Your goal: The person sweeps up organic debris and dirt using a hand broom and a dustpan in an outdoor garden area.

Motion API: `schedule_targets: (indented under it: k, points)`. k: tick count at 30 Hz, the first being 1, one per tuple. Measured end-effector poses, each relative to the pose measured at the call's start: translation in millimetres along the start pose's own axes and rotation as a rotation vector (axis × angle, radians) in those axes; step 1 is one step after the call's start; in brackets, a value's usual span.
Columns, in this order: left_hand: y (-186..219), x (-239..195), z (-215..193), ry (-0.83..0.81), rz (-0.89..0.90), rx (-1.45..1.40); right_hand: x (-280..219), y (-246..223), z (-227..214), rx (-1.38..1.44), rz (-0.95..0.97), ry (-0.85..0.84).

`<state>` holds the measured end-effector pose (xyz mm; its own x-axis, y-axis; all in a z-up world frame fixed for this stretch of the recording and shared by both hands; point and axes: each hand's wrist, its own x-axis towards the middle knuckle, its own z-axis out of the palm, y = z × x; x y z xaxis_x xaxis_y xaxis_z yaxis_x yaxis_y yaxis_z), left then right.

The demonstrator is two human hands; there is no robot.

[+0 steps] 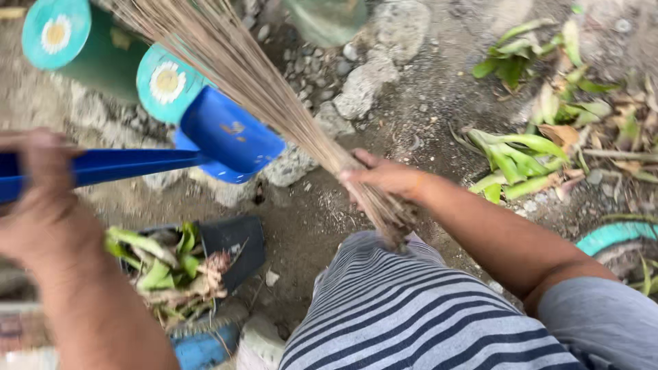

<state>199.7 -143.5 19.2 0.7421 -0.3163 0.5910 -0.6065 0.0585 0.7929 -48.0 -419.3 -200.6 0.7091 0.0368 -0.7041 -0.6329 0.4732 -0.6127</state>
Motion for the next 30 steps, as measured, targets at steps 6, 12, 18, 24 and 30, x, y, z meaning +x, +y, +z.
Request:
schedule_targets:
  k: [6,12,18,24,30]
  points:
    - [-63,-3,133,-0.211,-0.196,-0.421,-10,40,-83,-0.464,-0.202,0.265]
    - [-165,-32,286,-0.427,-0.421,-0.109,-52,100,-202,-0.184,0.022,0.428]
    - [-244,-65,421,-0.438,-0.6,-0.222,-73,146,-269,0.047,0.062,0.616]
    - [-268,-52,530,-0.496,-0.671,-0.177,-159,119,-286,0.173,0.156,0.689]
    - [-261,-29,642,-0.595,-0.515,-0.14,-164,131,-310,0.355,0.058,0.781]
